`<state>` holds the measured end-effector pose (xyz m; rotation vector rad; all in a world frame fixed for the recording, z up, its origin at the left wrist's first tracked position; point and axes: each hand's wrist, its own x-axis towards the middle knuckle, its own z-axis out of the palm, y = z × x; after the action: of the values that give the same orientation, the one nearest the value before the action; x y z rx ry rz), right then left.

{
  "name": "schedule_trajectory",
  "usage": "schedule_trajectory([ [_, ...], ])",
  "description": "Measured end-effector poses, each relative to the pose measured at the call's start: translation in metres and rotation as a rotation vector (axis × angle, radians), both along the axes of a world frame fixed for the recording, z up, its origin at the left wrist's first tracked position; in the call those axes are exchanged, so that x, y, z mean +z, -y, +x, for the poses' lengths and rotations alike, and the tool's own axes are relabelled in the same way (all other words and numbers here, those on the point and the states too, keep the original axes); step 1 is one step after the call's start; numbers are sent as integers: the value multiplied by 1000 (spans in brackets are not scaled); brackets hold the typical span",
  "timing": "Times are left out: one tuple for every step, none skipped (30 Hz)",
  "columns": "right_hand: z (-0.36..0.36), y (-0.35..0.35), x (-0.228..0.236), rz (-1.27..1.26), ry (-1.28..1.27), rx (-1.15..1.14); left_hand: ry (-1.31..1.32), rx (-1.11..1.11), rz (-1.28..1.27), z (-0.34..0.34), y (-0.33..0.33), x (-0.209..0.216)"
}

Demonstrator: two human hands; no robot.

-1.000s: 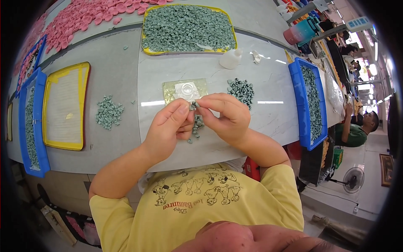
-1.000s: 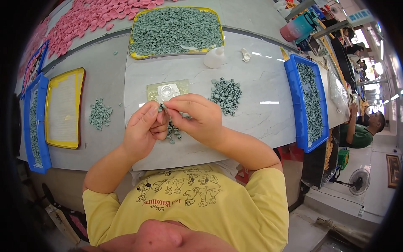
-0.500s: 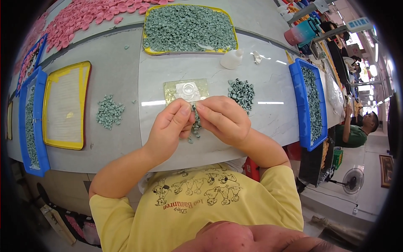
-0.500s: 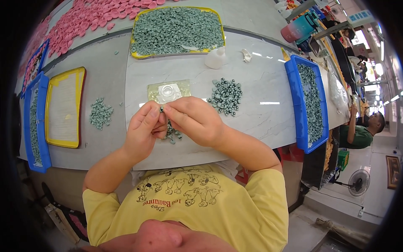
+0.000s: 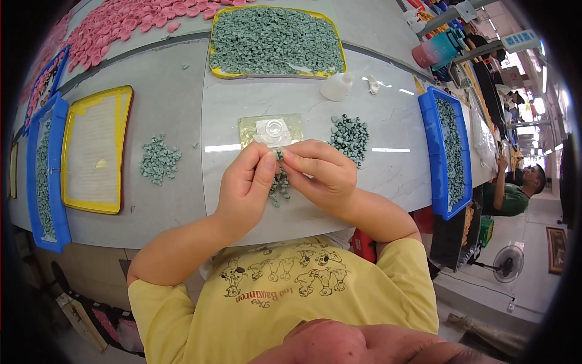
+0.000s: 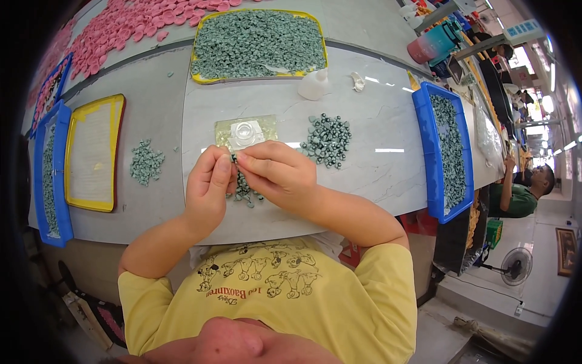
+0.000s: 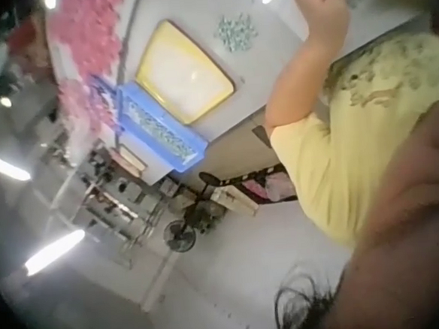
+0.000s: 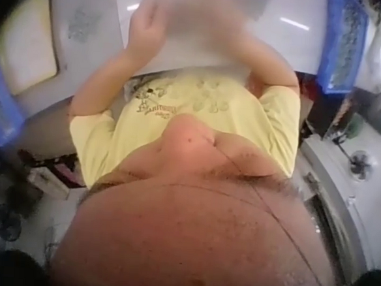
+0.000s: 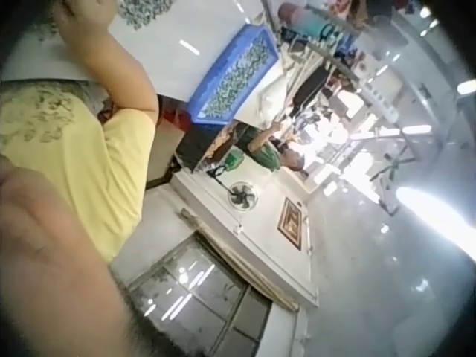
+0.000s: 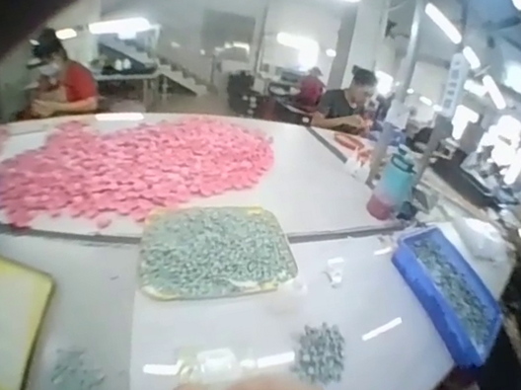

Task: Packaging small green plastic components into a plastic bag at a factory workbench.

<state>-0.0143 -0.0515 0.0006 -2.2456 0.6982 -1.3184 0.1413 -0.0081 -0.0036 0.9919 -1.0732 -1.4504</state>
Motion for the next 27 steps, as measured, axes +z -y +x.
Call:
schedule_trajectory([
  [0, 1, 0, -1, 11, 7, 21, -8, 1, 1, 1, 0],
  [0, 2, 0, -3, 22, 14, 41, -17, 2, 2, 1, 0],
  [-1, 2, 1, -4, 22, 12, 41, -18, 1, 2, 2, 1],
  [-3, 2, 5, 46, 5, 8, 40, -7, -4, 1, 3, 3],
  [-4, 2, 9, 96, -12, 4, 38, 4, -9, 1, 3, 5],
  [-4, 1, 13, 95, -11, 4, 39, 4, -9, 1, 2, 7],
  [-5, 0, 16, 74, -32, -37, 61, 1, -23, 0, 1, 9],
  [-6, -1, 19, 53, -53, -78, 83, -1, -37, -1, 0, 11],
  [-8, -1, 19, 53, -53, -79, 83, -2, -37, -3, 0, 12],
  [-9, -1, 17, 65, -50, -64, 97, 3, -49, -4, 0, 13],
  [-10, -1, 16, 76, -48, -48, 110, 8, -60, -5, -1, 12],
  [-10, -2, 15, 77, -48, -48, 111, 8, -60, -5, -1, 11],
  [-11, -2, 17, 84, -48, -54, 118, 8, -64, -6, -1, 12],
  [-11, -2, 18, 92, -47, -58, 125, 8, -67, -6, -1, 12],
  [-12, -2, 17, 92, -47, -58, 125, 8, -67, -7, -1, 12],
  [-12, -1, 17, 86, -51, -62, 123, 9, -71, -6, -1, 12],
  [-12, -1, 18, 79, -55, -67, 121, 10, -75, -6, 0, 13],
  [-12, 0, 18, 78, -54, -68, 122, 8, -76, -6, 1, 14],
  [-12, 0, 17, 90, -46, -53, 126, 7, -72, -6, 2, 14],
  [-11, 1, 17, 101, -38, -37, 129, 7, -67, -5, 2, 13],
  [-10, 2, 16, 102, -39, -36, 128, 7, -66, -5, 3, 12],
  [-10, 3, 14, 94, -39, -39, 137, 10, -58, -6, 4, 11],
  [-10, 4, 13, 85, -39, -41, 145, 14, -50, -7, 5, 10],
  [-10, 4, 12, 86, -39, -42, 145, 13, -50, -7, 6, 9],
  [-9, 4, 11, 70, -43, -56, 150, 9, -37, -7, 7, 9],
  [-8, 5, 10, 55, -46, -70, 154, 4, -25, -7, 9, 8],
  [-8, 5, 9, 55, -46, -70, 154, 4, -24, -7, 10, 8],
])
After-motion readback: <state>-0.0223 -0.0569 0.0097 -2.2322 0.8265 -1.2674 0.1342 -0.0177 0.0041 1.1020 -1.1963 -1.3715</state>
